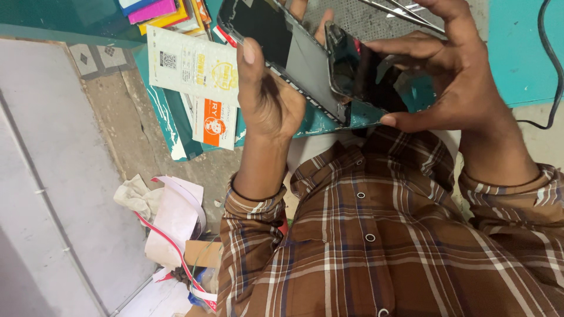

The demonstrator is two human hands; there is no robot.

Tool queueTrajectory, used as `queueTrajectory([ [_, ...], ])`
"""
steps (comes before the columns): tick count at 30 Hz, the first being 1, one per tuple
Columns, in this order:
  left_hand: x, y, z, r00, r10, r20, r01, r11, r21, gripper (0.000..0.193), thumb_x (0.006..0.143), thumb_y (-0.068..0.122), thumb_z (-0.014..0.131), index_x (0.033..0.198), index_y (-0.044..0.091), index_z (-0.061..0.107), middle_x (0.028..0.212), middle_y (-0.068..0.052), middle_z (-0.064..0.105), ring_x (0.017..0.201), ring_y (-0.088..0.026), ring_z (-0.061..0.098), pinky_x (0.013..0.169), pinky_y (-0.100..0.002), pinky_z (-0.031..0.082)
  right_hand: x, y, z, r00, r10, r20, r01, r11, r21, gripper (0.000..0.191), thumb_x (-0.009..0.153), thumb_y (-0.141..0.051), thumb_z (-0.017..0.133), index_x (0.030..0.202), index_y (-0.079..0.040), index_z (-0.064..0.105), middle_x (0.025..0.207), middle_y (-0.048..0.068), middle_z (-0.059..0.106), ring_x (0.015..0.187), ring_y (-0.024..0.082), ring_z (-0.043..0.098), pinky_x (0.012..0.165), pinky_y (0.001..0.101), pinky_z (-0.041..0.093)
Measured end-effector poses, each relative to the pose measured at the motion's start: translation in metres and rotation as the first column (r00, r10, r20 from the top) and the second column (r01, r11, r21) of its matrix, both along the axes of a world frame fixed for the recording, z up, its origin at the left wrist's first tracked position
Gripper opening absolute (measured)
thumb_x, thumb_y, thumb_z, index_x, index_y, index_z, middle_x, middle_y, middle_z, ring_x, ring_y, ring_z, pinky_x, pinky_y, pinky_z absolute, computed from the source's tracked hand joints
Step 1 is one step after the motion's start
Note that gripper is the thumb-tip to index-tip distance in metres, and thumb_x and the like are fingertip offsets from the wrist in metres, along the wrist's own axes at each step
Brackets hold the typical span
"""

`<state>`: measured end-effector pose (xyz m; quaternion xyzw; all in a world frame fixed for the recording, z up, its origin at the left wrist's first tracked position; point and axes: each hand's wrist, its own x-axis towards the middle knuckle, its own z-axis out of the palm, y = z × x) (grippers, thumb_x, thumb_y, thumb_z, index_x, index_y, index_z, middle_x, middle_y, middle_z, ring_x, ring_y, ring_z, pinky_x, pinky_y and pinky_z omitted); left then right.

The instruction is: The person applies adhesive along the edges of a disassembled smartphone chassis, then installs a new battery and aligns the display assembly. They use a small red tool to adjust internal components and connectors.

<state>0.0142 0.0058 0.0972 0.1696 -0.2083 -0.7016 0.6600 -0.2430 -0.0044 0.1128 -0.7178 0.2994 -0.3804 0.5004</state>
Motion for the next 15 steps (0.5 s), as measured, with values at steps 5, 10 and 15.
queueTrajectory([
  [5,-0.001,0.000,0.000,1.000,0.016,0.025,-0.016,1.000,-0.005,0.056,0.114,0.037,0.063,0.151,0.001,0.039,0.153,-0.009,0.045,0.152,-0.030,0.032,0.127,-0.060,0.026,0.004,-0.003,0.012,0.999,0.022,-0.041,-0.026,0.995,-0.101,0.124,0.064,0.004,0.093,0.159,-0.011,0.015,0.146,0.022,0.056,0.137,0.036,0.060,0.118,0.0473,0.055],
  [10,-0.003,-0.001,0.001,0.997,0.054,0.050,-0.053,0.998,-0.020,0.051,0.115,0.033,0.064,0.148,0.000,0.041,0.148,-0.011,0.049,0.149,-0.032,0.036,0.125,-0.059,0.032,0.008,-0.006,0.018,0.998,0.017,-0.058,-0.026,0.986,-0.163,0.123,0.063,0.004,0.094,0.156,-0.011,0.016,0.152,0.024,0.048,0.136,0.035,0.060,0.116,0.0464,0.056],
  [15,-0.005,-0.002,0.003,0.998,0.064,0.016,-0.064,0.998,-0.014,0.049,0.116,0.028,0.061,0.152,0.001,0.041,0.146,-0.012,0.050,0.146,-0.033,0.038,0.122,-0.058,0.034,0.008,0.000,0.010,0.996,0.012,0.089,-0.011,1.000,-0.009,0.103,0.076,0.005,0.082,0.158,-0.009,0.021,0.156,0.021,0.044,0.141,0.035,0.058,0.114,0.0446,0.056],
])
